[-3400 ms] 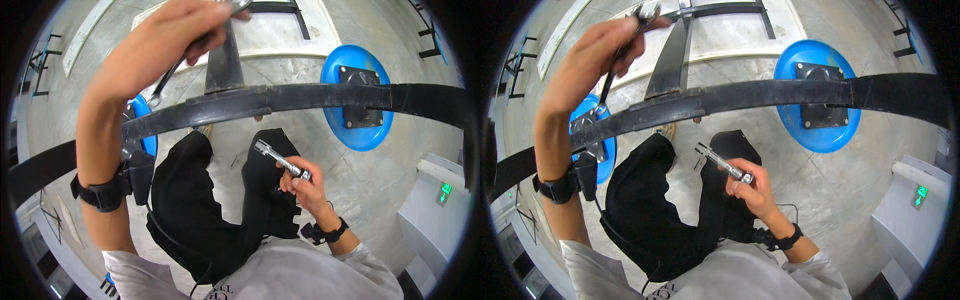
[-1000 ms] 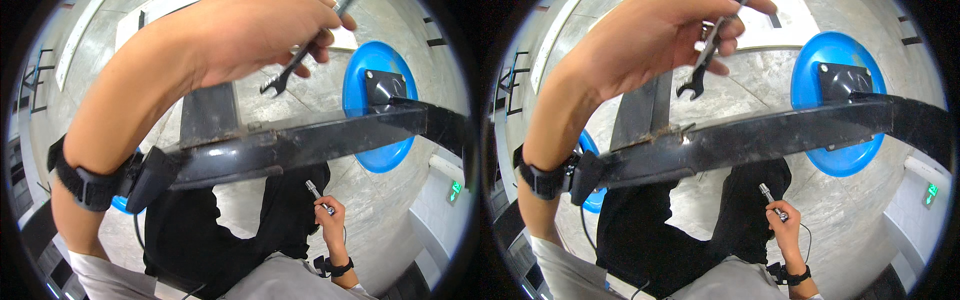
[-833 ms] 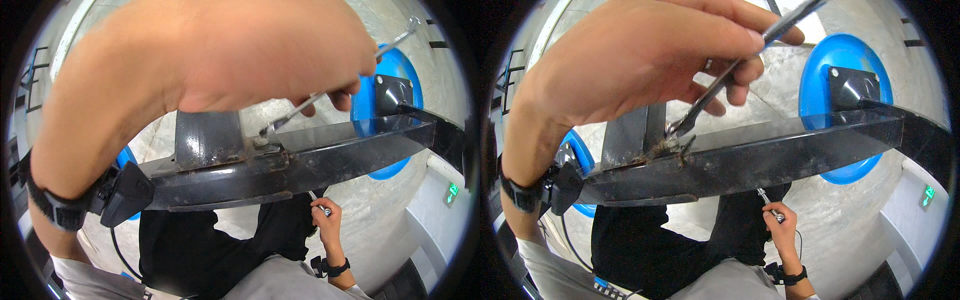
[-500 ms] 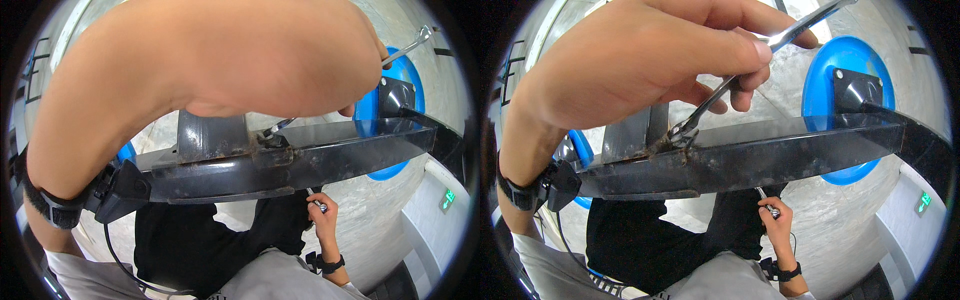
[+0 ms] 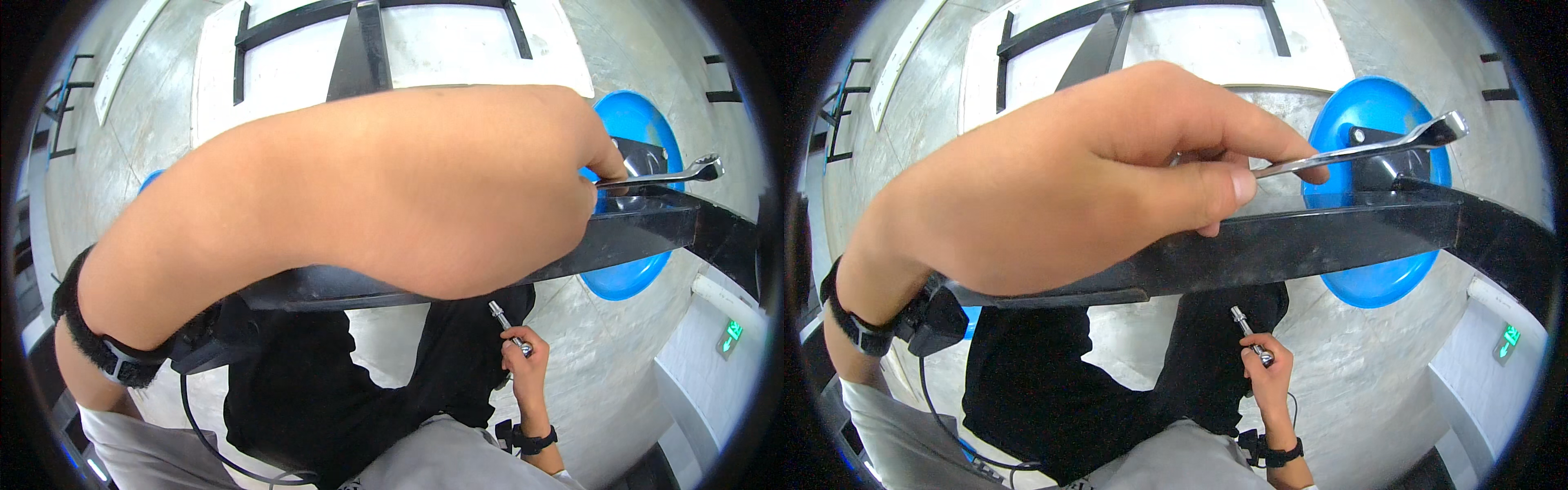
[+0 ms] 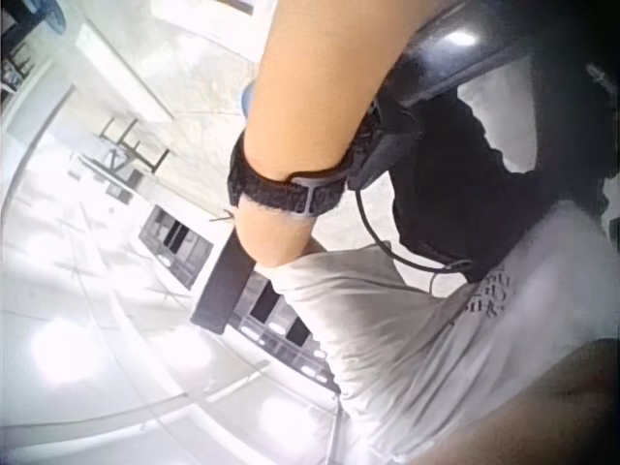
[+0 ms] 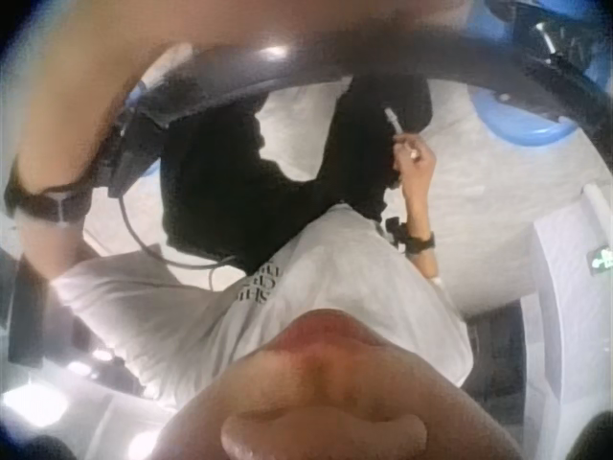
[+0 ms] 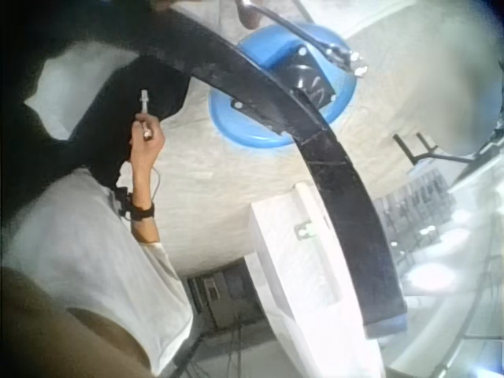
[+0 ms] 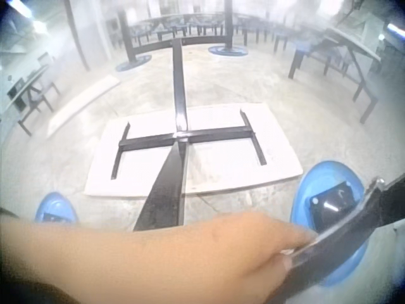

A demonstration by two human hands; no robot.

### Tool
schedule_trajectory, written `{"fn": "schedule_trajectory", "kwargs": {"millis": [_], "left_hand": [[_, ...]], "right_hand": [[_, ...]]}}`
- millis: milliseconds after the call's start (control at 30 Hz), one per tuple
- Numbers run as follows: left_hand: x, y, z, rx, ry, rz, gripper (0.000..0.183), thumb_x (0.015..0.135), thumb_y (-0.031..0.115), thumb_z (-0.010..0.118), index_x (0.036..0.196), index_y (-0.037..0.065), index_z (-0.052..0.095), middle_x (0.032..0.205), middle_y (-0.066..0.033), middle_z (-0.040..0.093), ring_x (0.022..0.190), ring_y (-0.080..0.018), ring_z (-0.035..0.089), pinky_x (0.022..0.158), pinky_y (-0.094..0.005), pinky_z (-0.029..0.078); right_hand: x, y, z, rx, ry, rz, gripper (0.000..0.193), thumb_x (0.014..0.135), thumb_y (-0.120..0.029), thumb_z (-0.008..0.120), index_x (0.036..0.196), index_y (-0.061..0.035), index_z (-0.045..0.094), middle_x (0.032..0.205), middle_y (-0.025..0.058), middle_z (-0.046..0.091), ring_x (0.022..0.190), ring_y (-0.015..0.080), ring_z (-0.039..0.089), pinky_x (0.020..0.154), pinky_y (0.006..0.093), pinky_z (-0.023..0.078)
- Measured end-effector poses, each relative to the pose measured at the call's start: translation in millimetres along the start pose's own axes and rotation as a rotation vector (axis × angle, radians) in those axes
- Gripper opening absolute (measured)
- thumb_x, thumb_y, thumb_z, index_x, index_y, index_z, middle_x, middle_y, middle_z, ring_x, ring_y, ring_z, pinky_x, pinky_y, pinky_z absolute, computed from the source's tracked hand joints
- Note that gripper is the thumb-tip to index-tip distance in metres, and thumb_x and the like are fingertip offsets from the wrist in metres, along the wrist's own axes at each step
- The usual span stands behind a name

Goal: The person attaches a leg component to the frame of a cafeteria table using a wrench and a socket tool, then tightens the bolts.

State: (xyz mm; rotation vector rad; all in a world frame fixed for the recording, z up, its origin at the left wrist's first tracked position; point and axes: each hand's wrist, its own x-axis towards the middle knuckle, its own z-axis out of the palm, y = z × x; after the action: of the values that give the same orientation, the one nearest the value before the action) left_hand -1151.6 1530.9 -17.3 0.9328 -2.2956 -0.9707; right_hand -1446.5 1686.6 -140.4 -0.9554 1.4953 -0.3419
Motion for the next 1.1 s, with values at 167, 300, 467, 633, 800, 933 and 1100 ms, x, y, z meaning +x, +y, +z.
{"fn": "schedule_trajectory", "kwargs": {"millis": [167, 300, 467, 633, 800, 933, 1100], "left_hand": [[-1, 17, 9, -0.118, 0.102, -0.242, 0.026, 0.074, 0.005, 0.055, 0.095, -0.008, 0.061, 0.070, -0.0209, 0.059, 0.058, -0.0259, 0.060, 0.054, -0.0308, 0.048], [9, 32, -1, -0.324, -0.007, -0.516, 0.023, 0.076, 0.007, 0.052, 0.092, -0.007, 0.061, 0.069, -0.0198, 0.059, 0.059, -0.0278, 0.059, 0.056, -0.0340, 0.048], [3, 38, 13, -0.207, 0.088, -0.436, 0.024, 0.081, 0.014, 0.050, 0.085, -0.007, 0.061, 0.069, -0.0195, 0.058, 0.062, -0.0282, 0.058, 0.062, -0.0353, 0.047], [-3, 49, 9, -0.141, 0.029, -0.568, 0.031, 0.090, 0.029, 0.047, 0.092, -0.001, 0.056, 0.067, -0.0087, 0.050, 0.060, -0.0177, 0.047, 0.060, -0.0306, 0.041], [-8, 49, 4, -0.027, -0.011, -0.532, 0.023, 0.092, 0.024, 0.042, 0.098, 0.002, 0.049, 0.060, -0.0119, 0.049, 0.053, -0.0218, 0.046, 0.056, -0.0335, 0.038], [-15, 58, 2, 0.141, -0.129, -0.579, 0.023, 0.089, 0.018, 0.045, 0.108, 0.007, 0.040, 0.061, -0.0149, 0.052, 0.054, -0.0278, 0.052, 0.058, -0.0357, 0.041], [-23, 57, 19, 0.304, -0.099, -0.589, 0.031, 0.084, 0.012, 0.048, 0.113, 0.009, 0.036, 0.064, -0.0172, 0.056, 0.060, -0.0304, 0.059, 0.059, -0.0386, 0.043]], "right_hand": [[-3, 4, 1, 0.013, 0.026, -0.014, 0.011, 0.075, -0.005, 0.057, 0.083, 0.0001, 0.061, 0.060, -0.0006, 0.051, 0.047, 0.0038, 0.044, 0.044, 0.0189, 0.031], [-4, 4, 3, -0.034, 0.016, -0.070, 0.011, 0.075, -0.004, 0.058, 0.084, -0.0003, 0.061, 0.060, -0.0013, 0.051, 0.048, 0.0031, 0.042, 0.044, 0.0187, 0.031], [-9, 3, 2, -0.096, 0.016, -0.137, 0.011, 0.073, -0.003, 0.058, 0.083, 0.0002, 0.061, 0.062, -0.0026, 0.050, 0.055, 0.0031, 0.040, 0.050, 0.0194, 0.030], [-17, 1, -3, -0.094, 0.036, -0.288, 0.011, 0.074, -0.004, 0.057, 0.083, 0.0001, 0.061, 0.059, -0.0021, 0.048, 0.051, 0.0037, 0.041, 0.047, 0.0194, 0.030], [-21, -12, -8, -0.081, 0.069, -0.292, 0.012, 0.074, -0.004, 0.057, 0.084, -0.0004, 0.061, 0.061, -0.0020, 0.048, 0.053, 0.0036, 0.038, 0.049, 0.0203, 0.029], [-20, -22, -5, -0.107, 0.066, -0.435, 0.024, 0.073, -0.004, 0.057, 0.097, -0.0020, 0.060, 0.066, -0.0008, 0.055, 0.055, 0.0040, 0.042, 0.053, 0.0192, 0.033], [-24, -60, -4, 0.040, -0.120, -0.377, 0.035, 0.073, -0.005, 0.055, 0.107, 0.0034, 0.055, 0.066, 0.0031, 0.055, 0.056, 0.0058, 0.045, 0.054, 0.0187, 0.035]]}}
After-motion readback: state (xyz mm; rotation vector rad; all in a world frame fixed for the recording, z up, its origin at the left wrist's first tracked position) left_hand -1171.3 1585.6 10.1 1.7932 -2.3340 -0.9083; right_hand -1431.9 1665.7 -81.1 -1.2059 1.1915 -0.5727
